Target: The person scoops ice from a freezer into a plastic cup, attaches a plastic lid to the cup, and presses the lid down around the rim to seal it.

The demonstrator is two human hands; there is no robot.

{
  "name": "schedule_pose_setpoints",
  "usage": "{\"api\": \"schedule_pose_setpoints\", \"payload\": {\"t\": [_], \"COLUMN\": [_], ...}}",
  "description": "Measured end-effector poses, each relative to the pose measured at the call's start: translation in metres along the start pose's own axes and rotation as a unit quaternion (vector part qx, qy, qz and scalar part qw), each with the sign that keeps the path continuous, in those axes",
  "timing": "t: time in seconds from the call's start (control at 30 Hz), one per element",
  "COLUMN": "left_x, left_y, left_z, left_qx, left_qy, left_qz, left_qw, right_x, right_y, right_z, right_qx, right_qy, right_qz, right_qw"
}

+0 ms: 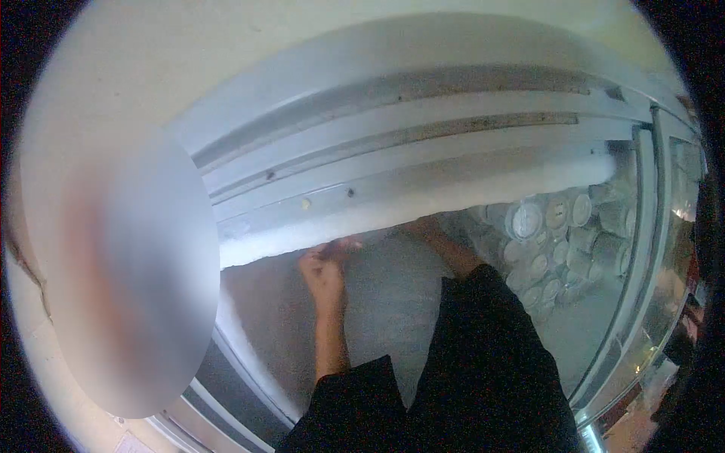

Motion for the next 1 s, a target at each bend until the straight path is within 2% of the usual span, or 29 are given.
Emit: {"api": "schedule_pose_setpoints", "payload": {"t": [0.1, 0.17, 0.3, 0.37, 0.4, 0.5, 0.6, 0.7, 0.77, 0.8, 0.87, 1.0], "left_x": [-0.011, -0.021, 0.01, -0.006, -0.02, -0.034, -0.013, 0.003, 0.033, 0.034, 0.031, 0.015], "left_y": [0.001, 0.005, -0.013, 0.003, 0.007, 0.032, 0.021, 0.01, -0.008, -0.009, -0.013, -0.005], "left_z": [-0.001, -0.004, -0.003, -0.004, -0.005, -0.007, -0.009, -0.009, -0.006, -0.005, -0.002, -0.004], "left_qx": [0.009, -0.009, -0.048, 0.004, 0.003, 0.084, 0.081, 0.04, 0.005, 0.006, 0.014, 0.033], "left_qy": [0.003, -0.055, -0.03, -0.003, -0.003, -0.027, 0.023, -0.017, -0.148, -0.149, -0.169, -0.186], "left_qz": [-0.015, -0.002, -0.036, -0.033, -0.035, 0.002, -0.066, -0.111, -0.303, -0.3, -0.394, -0.407], "left_qw": [1.0, 0.998, 0.998, 0.999, 0.999, 0.996, 0.994, 0.993, 0.941, 0.942, 0.903, 0.894], "right_x": [-0.004, -0.008, -0.001, 0.004, 0.005, 0.006, 0.009, 0.016, 0.022, 0.026, 0.03, 0.041], "right_y": [-0.02, -0.027, -0.023, -0.023, -0.022, -0.021, -0.019, -0.009, -0.002, 0.003, 0.011, 0.017], "right_z": [-0.008, -0.011, -0.004, -0.006, -0.008, -0.008, -0.006, 0.0, 0.005, 0.01, 0.017, 0.028], "right_qx": [0.016, 0.025, 0.016, 0.012, 0.012, 0.013, 0.015, 0.015, 0.017, 0.019, 0.022, 0.029], "right_qy": [0.0, -0.003, -0.007, -0.01, -0.01, -0.015, -0.021, -0.027, -0.035, -0.04, -0.049, -0.072], "right_qz": [0.004, 0.003, -0.014, -0.022, -0.025, -0.03, -0.031, -0.037, -0.041, -0.042, -0.044, -0.043], "right_qw": [1.0, 1.0, 1.0, 1.0, 1.0, 0.999, 0.999, 0.999, 0.998, 0.998, 0.998, 0.996]}}
Point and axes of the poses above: each hand's wrist, its own z-axis away from the middle knuckle, its own y-axis out of the back of the hand, x = y × z, the point moved 10 cm from there along -z, towards the middle knuckle, and after that the axes turned 5 degrees about -z, right-handed, at the moved point
